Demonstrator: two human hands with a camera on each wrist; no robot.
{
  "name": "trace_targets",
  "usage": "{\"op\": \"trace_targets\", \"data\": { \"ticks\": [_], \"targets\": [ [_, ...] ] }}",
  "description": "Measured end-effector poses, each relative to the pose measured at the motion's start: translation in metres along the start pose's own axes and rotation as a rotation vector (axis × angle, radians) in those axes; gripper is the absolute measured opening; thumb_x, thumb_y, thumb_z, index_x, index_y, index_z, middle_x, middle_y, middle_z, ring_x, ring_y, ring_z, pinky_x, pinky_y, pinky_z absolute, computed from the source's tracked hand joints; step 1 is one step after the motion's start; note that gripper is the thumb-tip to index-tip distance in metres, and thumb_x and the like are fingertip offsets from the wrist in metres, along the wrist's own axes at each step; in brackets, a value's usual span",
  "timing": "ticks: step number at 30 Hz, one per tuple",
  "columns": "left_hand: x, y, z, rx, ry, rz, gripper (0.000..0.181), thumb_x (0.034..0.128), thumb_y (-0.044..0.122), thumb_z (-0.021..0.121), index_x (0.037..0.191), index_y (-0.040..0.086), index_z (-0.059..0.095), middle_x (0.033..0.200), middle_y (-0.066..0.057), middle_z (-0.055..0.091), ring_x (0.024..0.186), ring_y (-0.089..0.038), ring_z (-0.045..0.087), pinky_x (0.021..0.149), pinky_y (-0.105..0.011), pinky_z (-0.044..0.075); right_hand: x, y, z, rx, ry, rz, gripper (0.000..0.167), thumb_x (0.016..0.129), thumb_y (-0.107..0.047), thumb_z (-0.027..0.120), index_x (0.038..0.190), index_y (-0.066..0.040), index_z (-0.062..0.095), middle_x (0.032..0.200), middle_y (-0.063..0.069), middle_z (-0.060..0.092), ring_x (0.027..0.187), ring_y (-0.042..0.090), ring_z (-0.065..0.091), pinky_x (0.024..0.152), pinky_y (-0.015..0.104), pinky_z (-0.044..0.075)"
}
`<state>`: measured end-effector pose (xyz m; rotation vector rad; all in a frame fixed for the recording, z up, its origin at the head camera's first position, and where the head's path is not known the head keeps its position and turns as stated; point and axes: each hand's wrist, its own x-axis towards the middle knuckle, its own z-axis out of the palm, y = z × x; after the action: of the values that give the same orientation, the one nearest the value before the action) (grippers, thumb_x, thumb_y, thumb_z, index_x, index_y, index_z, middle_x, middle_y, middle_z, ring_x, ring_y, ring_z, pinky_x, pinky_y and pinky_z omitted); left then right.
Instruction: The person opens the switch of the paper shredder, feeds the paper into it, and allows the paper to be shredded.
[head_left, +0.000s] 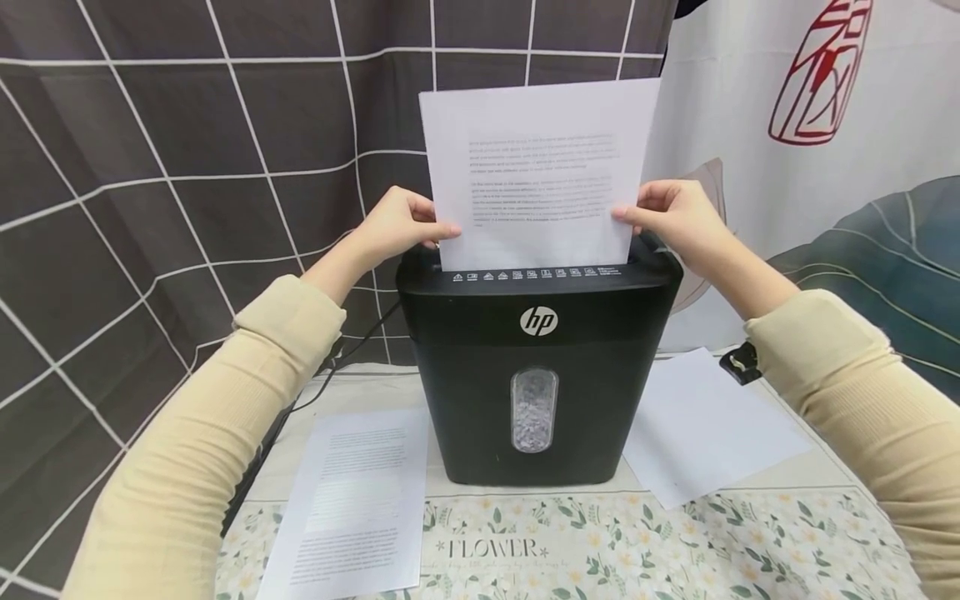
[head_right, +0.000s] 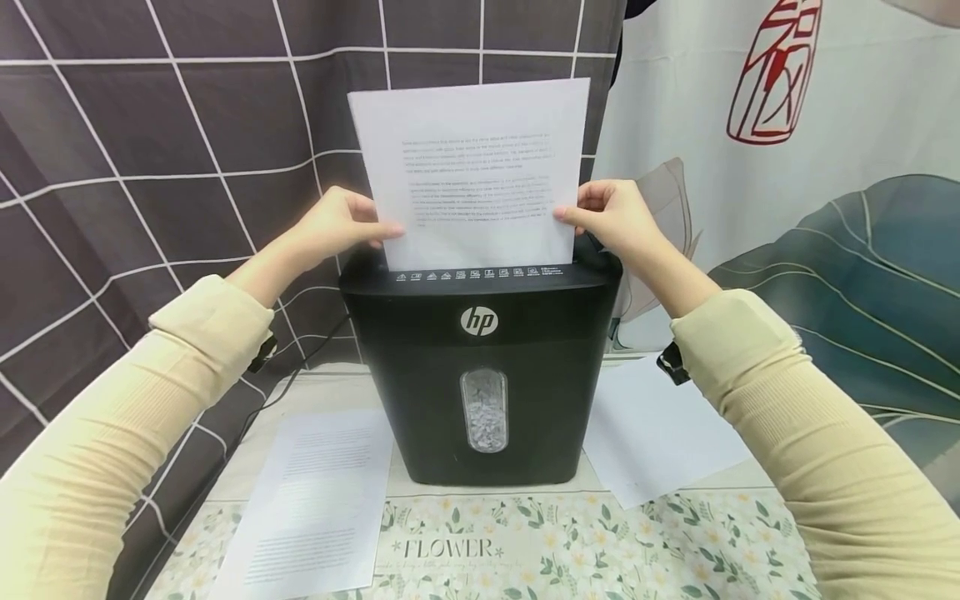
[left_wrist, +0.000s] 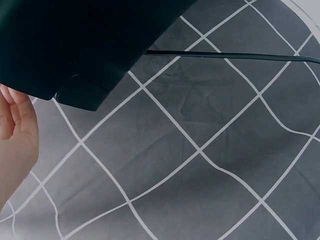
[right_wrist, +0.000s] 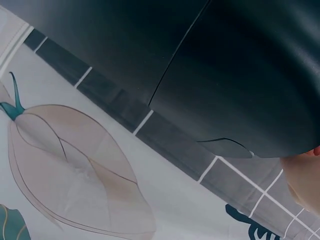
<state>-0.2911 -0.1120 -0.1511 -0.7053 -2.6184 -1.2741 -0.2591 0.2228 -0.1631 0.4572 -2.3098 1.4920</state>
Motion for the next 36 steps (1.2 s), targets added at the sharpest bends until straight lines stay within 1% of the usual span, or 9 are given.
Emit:
{"op": "trace_targets", "data": {
  "ticks": [4,8,11,15,17,20,24,27,36],
  "targets": [
    [-0.003,0.000,0.001,-0.006,0.003,0.006,0.027,0.0813,0.014,0.073,0.100,-0.005,0.070,0.081,-0.006,0.071,0.058,-0.007,0.059,0.063,-0.018,0.049,-0.001,-0.001,0.001,0.018,0.000,-0.006,0.013,0.083,-0.009,0.071,0.076,-0.020,0.069,0.065,-0.015,0.063,0.060,0.006,0.052,0.061,0.017,0.040],
    [-0.004,-0.002,0.003,-0.004,0.006,0.007,0.027,0.0817,0.015,0.073,0.100,-0.005,0.070,0.084,-0.009,0.072,0.060,-0.007,0.060,0.063,-0.018,0.049,-0.001,-0.002,0.001,0.046,-0.001,-0.017,0.015,0.083,-0.007,0.070,0.076,-0.021,0.070,0.065,-0.014,0.063,0.058,0.006,0.051,0.058,0.017,0.040],
    [-0.004,-0.004,0.004,0.010,0.011,0.010,0.027,0.0821,0.017,0.072,0.100,-0.003,0.070,0.088,-0.011,0.072,0.061,-0.007,0.061,0.064,-0.018,0.048,-0.001,-0.003,0.001,0.039,-0.002,-0.024,0.015,0.083,-0.007,0.070,0.076,-0.020,0.069,0.065,-0.014,0.063,0.059,0.005,0.052,0.059,0.017,0.040],
    [-0.004,-0.006,0.004,-0.007,0.016,0.017,0.027,0.0820,0.017,0.072,0.100,-0.004,0.070,0.089,-0.013,0.072,0.061,-0.007,0.062,0.063,-0.018,0.049,-0.002,-0.004,0.002,0.028,-0.004,-0.030,0.018,0.082,-0.005,0.070,0.073,-0.020,0.068,0.064,-0.015,0.064,0.058,0.005,0.052,0.059,0.016,0.041],
    [-0.004,-0.006,0.004,-0.016,0.017,0.023,0.028,0.0817,0.016,0.073,0.099,-0.005,0.070,0.085,-0.010,0.072,0.060,-0.007,0.063,0.062,-0.018,0.050,-0.002,-0.004,0.002,0.029,-0.002,-0.031,0.021,0.082,-0.004,0.070,0.071,-0.021,0.068,0.063,-0.016,0.064,0.056,0.004,0.052,0.057,0.016,0.041],
    [-0.004,-0.006,0.002,-0.009,0.027,0.031,0.026,0.0817,0.017,0.072,0.094,-0.005,0.070,0.074,-0.004,0.070,0.058,-0.007,0.062,0.061,-0.018,0.050,-0.002,-0.003,0.001,0.020,0.003,-0.036,0.020,0.082,-0.004,0.070,0.071,-0.021,0.068,0.062,-0.017,0.064,0.056,0.004,0.053,0.056,0.016,0.041],
    [-0.005,-0.006,0.001,0.004,0.038,0.033,0.024,0.0824,0.018,0.072,0.087,-0.005,0.070,0.062,0.004,0.065,0.057,-0.007,0.060,0.061,-0.019,0.048,-0.002,-0.003,-0.001,-0.029,0.012,-0.042,0.017,0.082,-0.007,0.071,0.071,-0.019,0.067,0.061,-0.017,0.063,0.056,0.003,0.053,0.055,0.015,0.041],
    [-0.005,-0.007,0.001,0.007,0.037,0.038,0.024,0.0825,0.018,0.072,0.085,-0.005,0.070,0.061,0.005,0.064,0.057,-0.007,0.060,0.061,-0.019,0.049,-0.001,-0.003,-0.002,-0.069,0.027,-0.048,0.017,0.082,-0.008,0.072,0.069,-0.018,0.066,0.059,-0.018,0.061,0.055,0.002,0.052,0.054,0.014,0.040],
    [-0.006,-0.011,0.001,-0.017,0.038,0.046,0.024,0.0824,0.018,0.072,0.084,-0.005,0.069,0.059,0.005,0.062,0.057,-0.008,0.058,0.061,-0.018,0.049,-0.003,-0.002,-0.003,-0.117,0.036,-0.065,0.014,0.082,-0.009,0.072,0.071,-0.014,0.065,0.058,-0.017,0.059,0.054,0.004,0.053,0.056,0.012,0.044]
  ]
}}
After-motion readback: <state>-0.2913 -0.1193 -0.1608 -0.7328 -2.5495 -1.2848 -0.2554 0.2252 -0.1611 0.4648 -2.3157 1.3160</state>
